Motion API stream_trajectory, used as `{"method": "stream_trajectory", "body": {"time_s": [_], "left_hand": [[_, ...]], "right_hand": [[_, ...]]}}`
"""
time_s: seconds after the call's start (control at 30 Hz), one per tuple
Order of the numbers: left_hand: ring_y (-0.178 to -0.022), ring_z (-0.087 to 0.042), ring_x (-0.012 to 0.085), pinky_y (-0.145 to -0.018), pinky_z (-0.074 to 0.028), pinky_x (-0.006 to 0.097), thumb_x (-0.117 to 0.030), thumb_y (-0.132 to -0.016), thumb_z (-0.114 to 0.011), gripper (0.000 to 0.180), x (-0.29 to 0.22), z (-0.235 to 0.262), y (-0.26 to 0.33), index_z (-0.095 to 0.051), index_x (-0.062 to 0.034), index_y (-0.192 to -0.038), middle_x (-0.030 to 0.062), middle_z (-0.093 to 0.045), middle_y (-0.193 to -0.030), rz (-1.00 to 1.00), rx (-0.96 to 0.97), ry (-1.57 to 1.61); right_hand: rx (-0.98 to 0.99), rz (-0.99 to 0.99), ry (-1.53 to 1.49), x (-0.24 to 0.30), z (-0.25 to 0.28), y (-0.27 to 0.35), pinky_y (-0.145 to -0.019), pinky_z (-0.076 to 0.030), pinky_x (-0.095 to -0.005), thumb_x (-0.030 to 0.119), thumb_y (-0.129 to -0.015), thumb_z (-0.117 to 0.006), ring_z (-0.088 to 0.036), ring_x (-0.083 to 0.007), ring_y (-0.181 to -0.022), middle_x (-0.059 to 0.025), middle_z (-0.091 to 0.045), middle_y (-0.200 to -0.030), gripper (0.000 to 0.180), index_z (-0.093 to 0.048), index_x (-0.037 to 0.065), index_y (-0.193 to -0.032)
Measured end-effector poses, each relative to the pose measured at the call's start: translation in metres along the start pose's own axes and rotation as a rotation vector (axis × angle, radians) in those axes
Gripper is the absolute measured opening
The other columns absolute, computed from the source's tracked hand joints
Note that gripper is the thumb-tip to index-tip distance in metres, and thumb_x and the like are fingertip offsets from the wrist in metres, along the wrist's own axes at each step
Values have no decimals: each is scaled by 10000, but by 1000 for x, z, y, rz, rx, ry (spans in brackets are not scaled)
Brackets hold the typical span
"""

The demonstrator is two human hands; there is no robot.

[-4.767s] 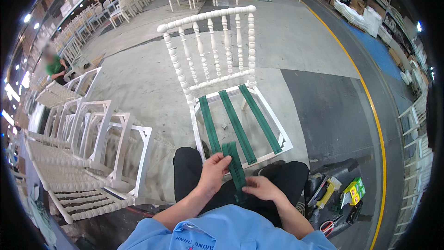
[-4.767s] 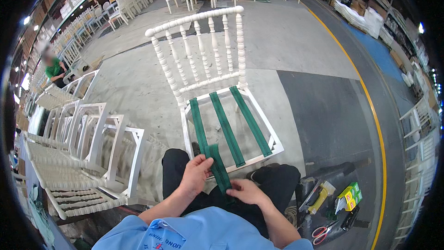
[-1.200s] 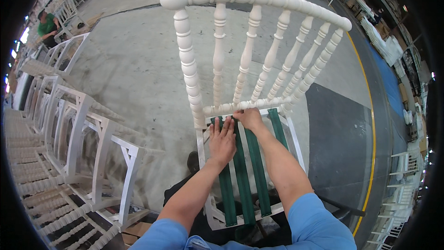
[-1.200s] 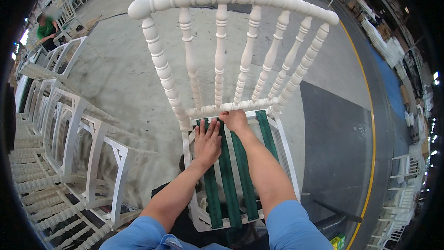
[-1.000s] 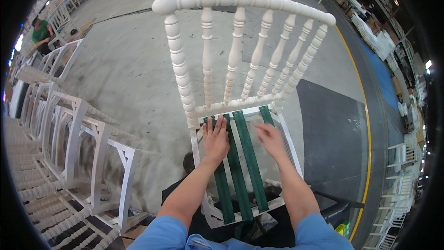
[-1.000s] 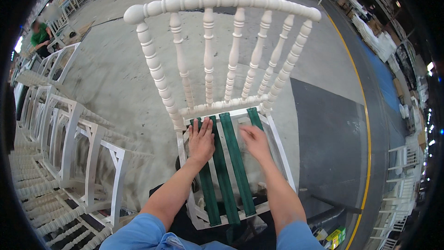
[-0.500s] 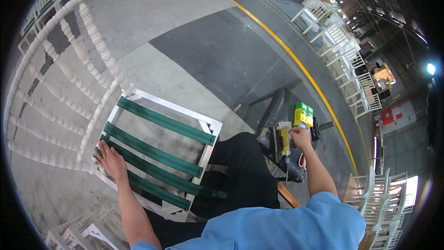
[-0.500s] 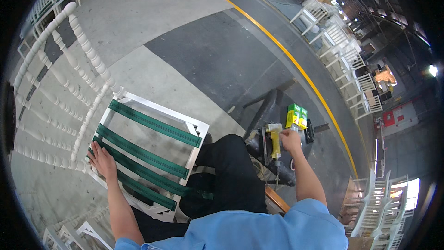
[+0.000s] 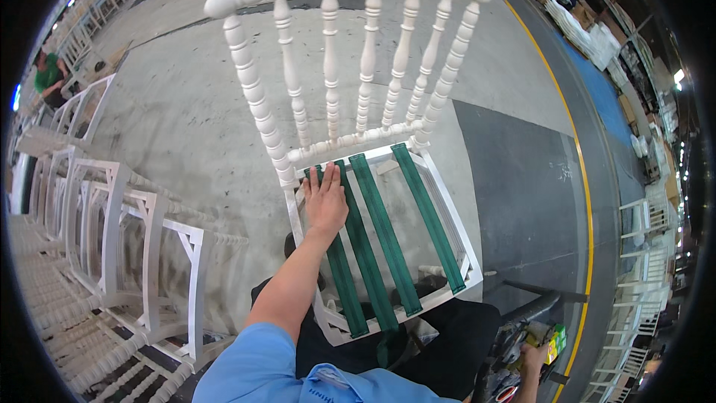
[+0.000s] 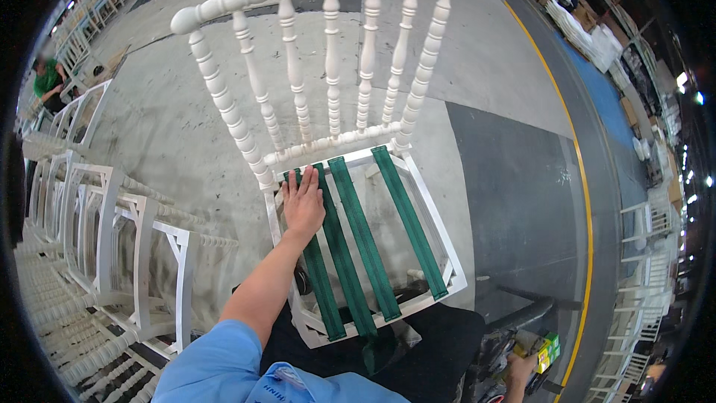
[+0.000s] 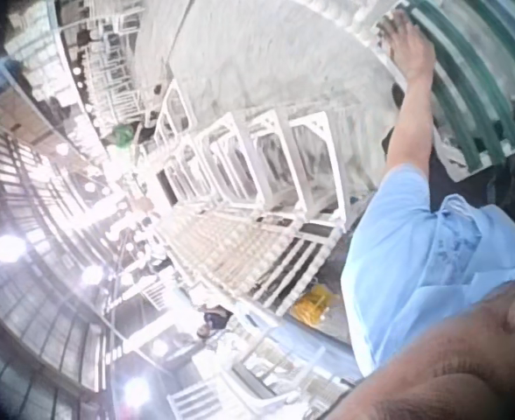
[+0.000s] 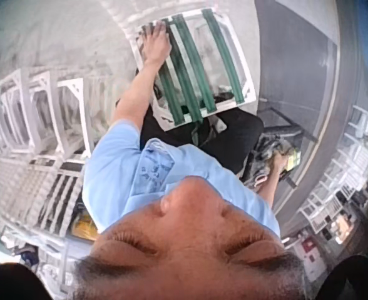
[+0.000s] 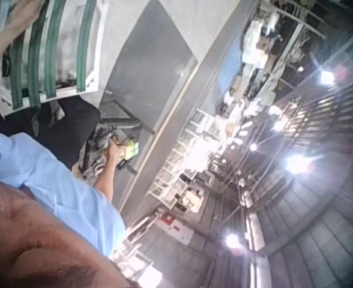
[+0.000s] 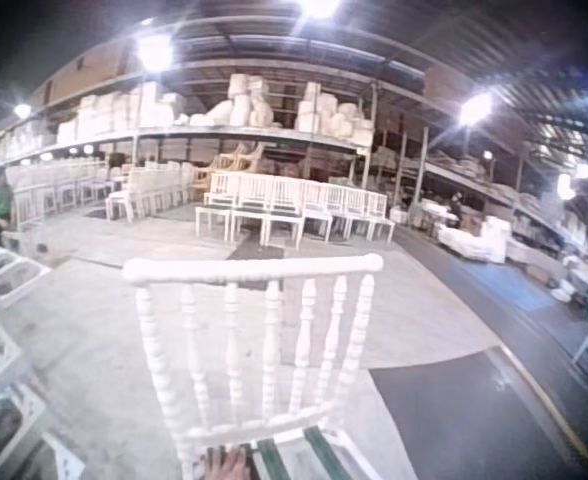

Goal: The person attaches green webbing strips to a white wooden chair frame. They position each strip across the seat frame, secure it with a staple gun, and trim excess material with scissors. The process is repeated for multiple parallel strips.

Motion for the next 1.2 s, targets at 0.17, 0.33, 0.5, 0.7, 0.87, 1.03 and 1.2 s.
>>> {"method": "stream_trajectory", "body": {"time_s": [0.17,0.33,0.5,0.7,0.87,1.03,1.2], "left_hand": [[-1610,-255,386,-1318,-175,578,-248,-1055,-553,597,-3,-9,2,-445,-130,-1631,26,-359,-1731,1,-29,66],[-1597,-274,390,-1315,-179,577,-227,-1023,-596,596,-5,-9,0,-486,-103,-1596,44,-410,-1697,-17,-105,135],[-1604,-261,393,-1306,-195,586,-214,-998,-630,621,2,-9,1,-489,-119,-1595,26,-394,-1706,-4,-101,158],[-1588,-299,406,-1311,-199,567,-148,-961,-606,622,2,-3,1,-516,-91,-1573,49,-437,-1680,-8,-125,232],[-1577,-318,409,-1301,-228,573,-134,-946,-613,627,4,-4,2,-533,-105,-1567,48,-438,-1680,13,-106,190],[-1580,-311,403,-1302,-233,571,-142,-948,-618,645,5,-3,1,-516,-114,-1584,38,-422,-1692,12,-60,184],[-1585,-301,402,-1306,-227,562,-148,-946,-625,674,4,0,0,-489,-120,-1606,25,-409,-1700,17,-37,187]], "right_hand": [[347,145,-107,156,-46,7,-912,-527,-389,61,-829,-804,-678,-229,-976,-59,-715,-1117,440,-669,14,-1245],[772,103,-175,296,-191,50,-916,-556,-382,124,-880,-855,-722,-225,-1039,-96,-755,-1181,492,-674,-3,-1320],[1105,270,-177,361,-366,103,-1005,-521,-374,197,-913,-864,-685,-193,-1119,-102,-746,-1239,513,-688,-10,-1349],[1114,284,-130,373,-481,137,-507,-520,-297,228,-934,-848,-629,-118,-616,-43,-726,-884,264,-742,16,-1051],[1084,288,-125,370,-514,147,-488,-504,-292,222,-937,-846,-623,-127,-575,-36,-702,-826,243,-738,21,-1019],[1055,365,-93,370,-525,151,-485,-497,-296,206,-941,-834,-618,-127,-573,-35,-695,-809,208,-744,27,-996],[1018,386,-25,368,-531,150,-455,-484,-290,251,-952,-822,-597,-116,-530,-26,-687,-784,252,-728,17,-945]]}}
Point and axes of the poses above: each hand's wrist, its own y-axis away from the middle knuckle, its own z-axis out of the back of the hand, x = y × z, the point moved 3 cm from there along -y, towards the middle knuckle
